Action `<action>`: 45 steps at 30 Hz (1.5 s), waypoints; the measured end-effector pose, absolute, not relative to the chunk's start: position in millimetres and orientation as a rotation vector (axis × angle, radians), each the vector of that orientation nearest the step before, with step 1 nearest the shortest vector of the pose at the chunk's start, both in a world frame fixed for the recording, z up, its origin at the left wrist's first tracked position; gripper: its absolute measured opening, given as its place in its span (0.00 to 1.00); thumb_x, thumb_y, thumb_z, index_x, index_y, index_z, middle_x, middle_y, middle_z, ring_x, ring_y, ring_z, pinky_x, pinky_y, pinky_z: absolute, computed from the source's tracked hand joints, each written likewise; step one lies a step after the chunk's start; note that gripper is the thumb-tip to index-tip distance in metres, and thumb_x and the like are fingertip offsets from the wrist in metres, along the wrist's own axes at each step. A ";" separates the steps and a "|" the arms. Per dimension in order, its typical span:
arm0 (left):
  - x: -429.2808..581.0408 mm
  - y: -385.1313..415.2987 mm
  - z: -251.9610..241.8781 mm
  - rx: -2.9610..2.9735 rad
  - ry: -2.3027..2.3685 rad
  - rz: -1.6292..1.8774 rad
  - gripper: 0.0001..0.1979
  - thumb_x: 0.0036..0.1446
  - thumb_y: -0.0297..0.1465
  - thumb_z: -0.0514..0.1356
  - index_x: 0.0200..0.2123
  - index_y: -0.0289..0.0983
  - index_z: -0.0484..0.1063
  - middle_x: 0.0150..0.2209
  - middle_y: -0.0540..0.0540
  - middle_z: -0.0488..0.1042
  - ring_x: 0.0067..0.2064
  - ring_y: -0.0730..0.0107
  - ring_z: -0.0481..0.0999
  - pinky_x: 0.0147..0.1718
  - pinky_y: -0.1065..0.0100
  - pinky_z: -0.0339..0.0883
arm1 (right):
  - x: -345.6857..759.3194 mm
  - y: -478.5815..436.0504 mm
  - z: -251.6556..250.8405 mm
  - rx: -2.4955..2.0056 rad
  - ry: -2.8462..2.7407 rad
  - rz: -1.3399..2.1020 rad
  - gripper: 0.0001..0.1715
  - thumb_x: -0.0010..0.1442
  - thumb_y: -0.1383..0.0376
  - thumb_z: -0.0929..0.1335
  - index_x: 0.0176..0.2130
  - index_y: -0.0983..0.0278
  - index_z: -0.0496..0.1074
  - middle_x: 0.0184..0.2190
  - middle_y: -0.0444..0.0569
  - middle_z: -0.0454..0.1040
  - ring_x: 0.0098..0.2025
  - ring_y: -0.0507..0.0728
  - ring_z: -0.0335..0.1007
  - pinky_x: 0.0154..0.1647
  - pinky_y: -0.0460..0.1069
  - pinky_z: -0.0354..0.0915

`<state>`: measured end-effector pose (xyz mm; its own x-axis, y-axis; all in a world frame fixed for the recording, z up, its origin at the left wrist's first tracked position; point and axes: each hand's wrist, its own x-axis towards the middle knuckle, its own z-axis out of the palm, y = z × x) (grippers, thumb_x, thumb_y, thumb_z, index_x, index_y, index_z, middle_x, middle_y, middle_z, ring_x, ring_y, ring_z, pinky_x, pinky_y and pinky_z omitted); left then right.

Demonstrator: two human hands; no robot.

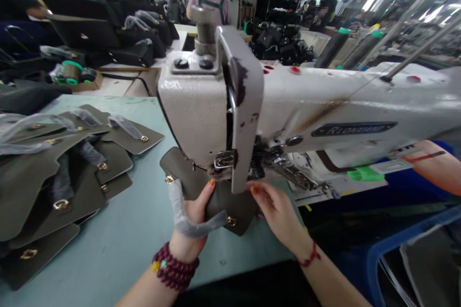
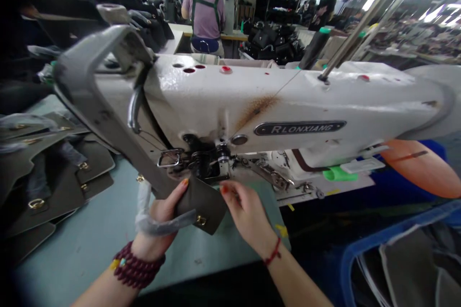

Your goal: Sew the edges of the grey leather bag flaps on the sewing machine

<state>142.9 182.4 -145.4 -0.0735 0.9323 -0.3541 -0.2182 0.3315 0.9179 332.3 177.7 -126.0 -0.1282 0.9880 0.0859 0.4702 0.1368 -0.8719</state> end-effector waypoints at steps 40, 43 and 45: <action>121.1 204.5 -141.2 0.835 1.124 1.138 0.32 0.52 0.36 0.67 0.60 0.45 0.63 0.60 0.47 0.71 0.60 0.52 0.71 0.59 0.55 0.67 | 292.6 207.0 -138.3 -1.231 -1.816 1.149 0.13 0.66 0.63 0.65 0.34 0.63 0.77 0.26 0.46 0.75 0.42 0.58 0.73 0.42 0.48 0.67; 121.4 203.8 -134.1 0.836 1.149 1.147 0.29 0.51 0.36 0.68 0.57 0.48 0.67 0.58 0.49 0.73 0.58 0.52 0.72 0.57 0.56 0.68 | 293.6 204.4 -136.6 -1.222 -1.781 1.188 0.13 0.66 0.63 0.65 0.35 0.63 0.77 0.29 0.46 0.77 0.40 0.58 0.73 0.41 0.47 0.67; 121.6 205.5 -127.8 0.855 1.152 1.154 0.26 0.50 0.37 0.68 0.54 0.49 0.70 0.57 0.49 0.74 0.59 0.51 0.72 0.58 0.55 0.68 | 292.0 204.0 -136.3 -1.218 -1.770 1.209 0.13 0.67 0.62 0.64 0.37 0.63 0.77 0.32 0.47 0.78 0.38 0.57 0.73 0.40 0.47 0.67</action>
<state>121.6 205.5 -127.8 0.0059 0.9723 -0.2337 -0.2356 0.2285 0.9446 292.0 204.0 -136.3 -0.3455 0.9383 0.0178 0.3248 0.1373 -0.9357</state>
